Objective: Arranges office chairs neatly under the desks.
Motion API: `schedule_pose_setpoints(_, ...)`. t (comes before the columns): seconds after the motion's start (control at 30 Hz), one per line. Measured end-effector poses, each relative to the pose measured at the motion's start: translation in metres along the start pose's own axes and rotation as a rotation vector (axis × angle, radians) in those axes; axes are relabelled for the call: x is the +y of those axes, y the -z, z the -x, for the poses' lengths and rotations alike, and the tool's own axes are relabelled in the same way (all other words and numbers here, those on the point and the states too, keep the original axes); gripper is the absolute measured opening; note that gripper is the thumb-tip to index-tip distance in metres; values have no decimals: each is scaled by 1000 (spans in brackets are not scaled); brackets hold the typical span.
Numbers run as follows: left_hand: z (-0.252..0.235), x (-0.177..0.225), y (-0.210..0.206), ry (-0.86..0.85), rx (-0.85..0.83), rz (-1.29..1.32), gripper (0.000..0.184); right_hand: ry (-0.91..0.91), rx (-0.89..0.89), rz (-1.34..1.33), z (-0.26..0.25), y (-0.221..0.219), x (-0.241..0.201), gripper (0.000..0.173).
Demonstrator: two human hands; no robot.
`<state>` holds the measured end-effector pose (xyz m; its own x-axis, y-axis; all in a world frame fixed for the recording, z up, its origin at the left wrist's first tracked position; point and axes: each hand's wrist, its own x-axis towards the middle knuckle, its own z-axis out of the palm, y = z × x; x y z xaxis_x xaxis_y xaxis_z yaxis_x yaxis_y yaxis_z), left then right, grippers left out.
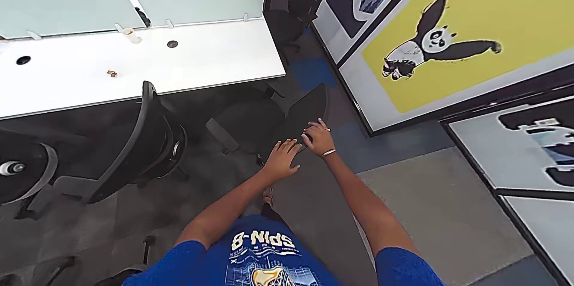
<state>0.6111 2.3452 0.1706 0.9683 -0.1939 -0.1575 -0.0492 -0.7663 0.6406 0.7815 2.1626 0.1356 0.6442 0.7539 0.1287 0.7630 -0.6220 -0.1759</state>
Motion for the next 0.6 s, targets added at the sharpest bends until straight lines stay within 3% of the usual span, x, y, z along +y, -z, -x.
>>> schedule_pose_setpoints(0.13,-19,-3,-11,156,62,22,91,78,301,-21,-3,-31,-14,57)
schedule_pose_setpoints(0.3,-10,-11,-6,290,-57,12,100,-92,384,-68,14,-39,-87,54)
schedule_pose_setpoints(0.37,0,-19,3,346,-120,-33,91,-105,340,-95,15,-38,-121,49)
schedule_pose_setpoints(0.47,18,-42,16,392,-137,-104,75,50,149,-160,18,-26,-136,35)
schedule_pose_setpoints(0.53,30,-57,25,398,-156,-126,68,153,-19,-222,12,-11,-114,34)
schedule_pose_setpoints(0.6,42,-67,30,372,-188,-140,65,138,-103,-176,6,-2,-72,44)
